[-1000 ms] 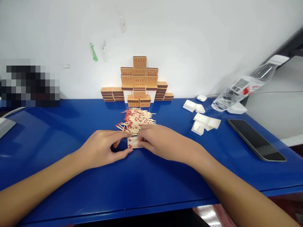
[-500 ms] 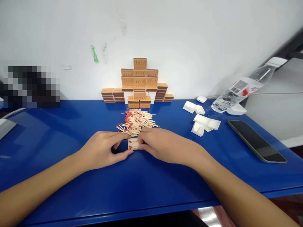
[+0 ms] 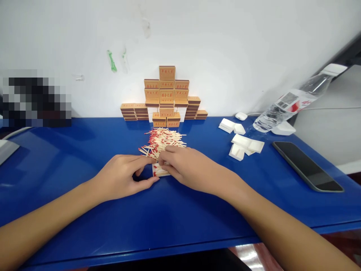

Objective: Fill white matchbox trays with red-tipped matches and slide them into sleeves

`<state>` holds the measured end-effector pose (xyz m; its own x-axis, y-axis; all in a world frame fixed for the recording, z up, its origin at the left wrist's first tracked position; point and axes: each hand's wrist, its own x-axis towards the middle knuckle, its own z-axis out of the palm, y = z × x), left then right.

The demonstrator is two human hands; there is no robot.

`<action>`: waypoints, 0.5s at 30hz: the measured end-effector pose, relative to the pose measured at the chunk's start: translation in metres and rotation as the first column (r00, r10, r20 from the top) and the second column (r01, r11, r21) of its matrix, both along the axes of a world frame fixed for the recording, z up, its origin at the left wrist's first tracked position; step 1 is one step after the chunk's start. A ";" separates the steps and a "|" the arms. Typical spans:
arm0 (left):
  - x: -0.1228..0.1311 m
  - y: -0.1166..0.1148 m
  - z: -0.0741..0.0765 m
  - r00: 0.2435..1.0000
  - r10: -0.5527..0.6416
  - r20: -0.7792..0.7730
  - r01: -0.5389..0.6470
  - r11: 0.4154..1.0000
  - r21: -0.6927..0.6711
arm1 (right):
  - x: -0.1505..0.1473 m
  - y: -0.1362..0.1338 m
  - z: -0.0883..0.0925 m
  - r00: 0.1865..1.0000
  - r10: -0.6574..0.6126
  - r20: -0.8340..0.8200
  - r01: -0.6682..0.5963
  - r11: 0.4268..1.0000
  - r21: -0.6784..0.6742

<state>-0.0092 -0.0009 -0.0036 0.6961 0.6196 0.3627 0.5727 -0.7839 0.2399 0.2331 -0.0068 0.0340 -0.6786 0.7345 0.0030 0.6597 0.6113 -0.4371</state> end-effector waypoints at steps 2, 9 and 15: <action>0.000 0.000 0.001 1.000 0.002 -0.003 -0.002 1.000 -0.002 | -0.002 0.000 0.000 0.999 -0.004 0.032 0.003 0.999 0.032; 0.000 0.000 -0.001 1.000 0.013 0.018 -0.013 1.000 -0.023 | -0.001 0.002 -0.003 0.998 -0.023 0.059 0.022 0.999 0.028; -0.001 0.000 0.002 1.000 -0.009 -0.022 0.008 0.999 -0.037 | -0.005 -0.023 0.013 0.981 0.037 -0.191 -0.019 0.996 0.091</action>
